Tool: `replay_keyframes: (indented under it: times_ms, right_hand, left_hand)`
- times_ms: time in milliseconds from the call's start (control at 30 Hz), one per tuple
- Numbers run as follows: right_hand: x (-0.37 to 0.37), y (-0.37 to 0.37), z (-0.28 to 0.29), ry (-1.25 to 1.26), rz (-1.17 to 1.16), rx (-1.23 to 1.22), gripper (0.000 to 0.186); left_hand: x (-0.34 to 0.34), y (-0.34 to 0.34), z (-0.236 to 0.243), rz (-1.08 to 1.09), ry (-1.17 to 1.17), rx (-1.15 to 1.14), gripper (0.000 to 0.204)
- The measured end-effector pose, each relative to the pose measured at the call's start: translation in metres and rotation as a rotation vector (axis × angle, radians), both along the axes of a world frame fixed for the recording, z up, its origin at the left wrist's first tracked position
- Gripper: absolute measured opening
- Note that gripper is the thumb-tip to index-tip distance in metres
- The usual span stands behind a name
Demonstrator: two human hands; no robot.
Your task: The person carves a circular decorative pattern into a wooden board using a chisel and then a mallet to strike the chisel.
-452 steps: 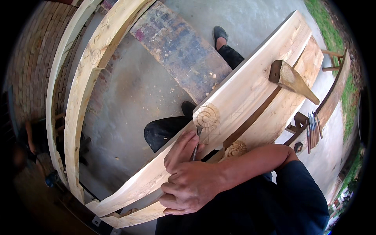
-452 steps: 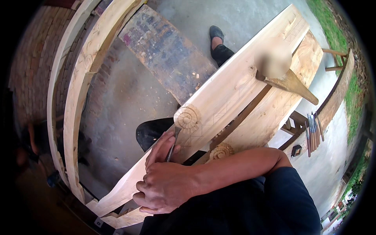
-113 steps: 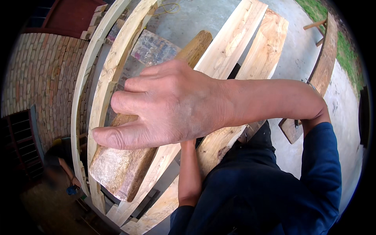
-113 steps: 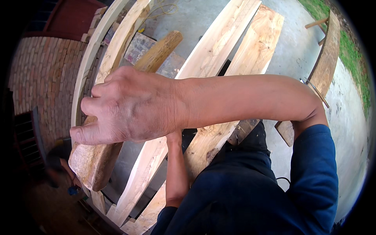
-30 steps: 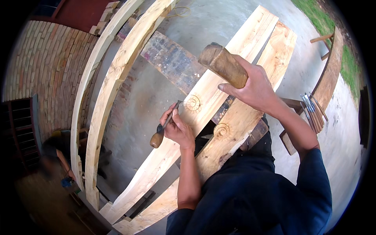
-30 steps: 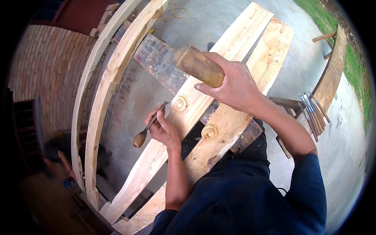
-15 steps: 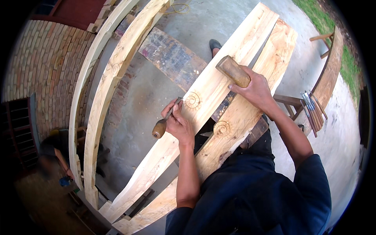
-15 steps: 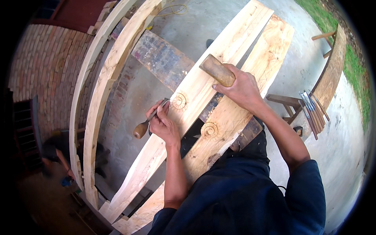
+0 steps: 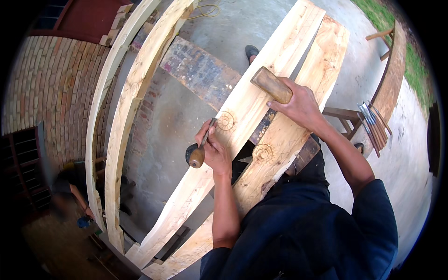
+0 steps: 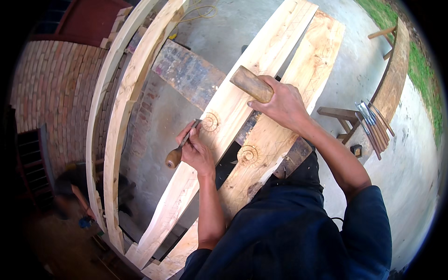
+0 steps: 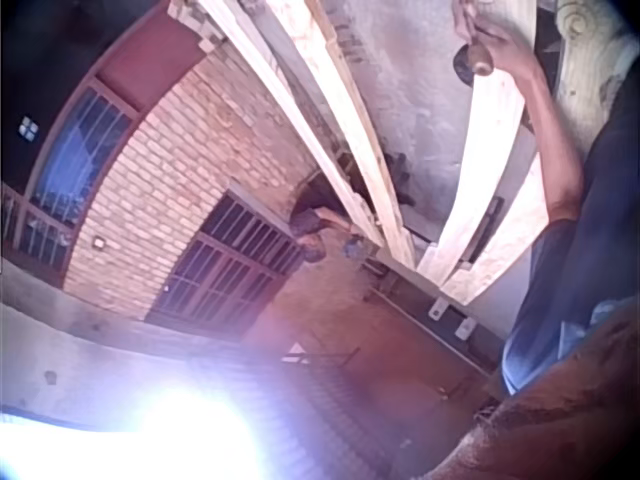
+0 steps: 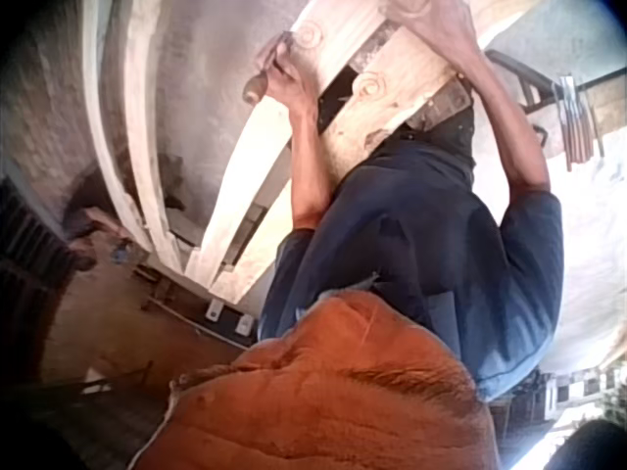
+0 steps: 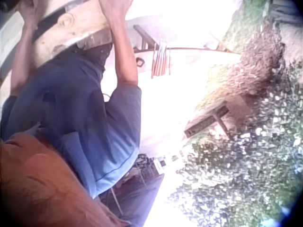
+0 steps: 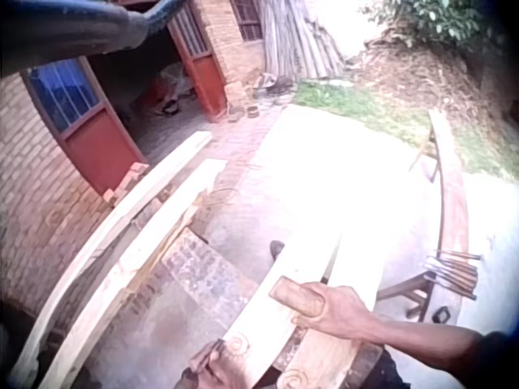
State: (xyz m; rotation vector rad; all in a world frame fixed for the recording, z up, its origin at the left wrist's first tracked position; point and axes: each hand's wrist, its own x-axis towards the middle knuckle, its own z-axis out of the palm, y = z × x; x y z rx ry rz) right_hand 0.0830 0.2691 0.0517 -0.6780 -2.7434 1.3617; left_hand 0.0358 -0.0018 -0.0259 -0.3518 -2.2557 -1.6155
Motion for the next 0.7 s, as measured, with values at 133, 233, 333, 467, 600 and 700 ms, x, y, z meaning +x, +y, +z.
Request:
replay_keyframes:
  times_ms: [133,233,333,467,600,700]
  right_hand:
    - [0.000,0.000,-0.001,0.004,-0.003,0.007,0.069]
    - [0.000,-0.001,-0.001,-0.007,-0.001,0.007,0.069]
    - [0.000,0.000,-0.001,-0.024,0.005,0.003,0.069]
    - [0.000,0.000,0.000,-0.014,0.004,0.011,0.069]
    - [0.000,0.004,-0.001,-0.028,0.011,0.025,0.069]
    - [0.003,-0.001,0.003,0.044,0.011,0.058,0.066]
  left_hand:
    - [0.000,-0.001,-0.001,-0.028,-0.009,0.005,0.021]
    - [0.001,-0.004,-0.003,-0.035,-0.005,-0.058,0.020]
    - [0.001,-0.006,-0.006,-0.041,0.026,-0.143,0.019]
    - [0.000,-0.009,-0.011,-0.043,0.036,-0.198,0.019]
    - [0.000,-0.009,-0.014,-0.038,0.082,-0.264,0.016]
    - [0.003,-0.004,-0.006,-0.015,0.134,-0.367,0.016]
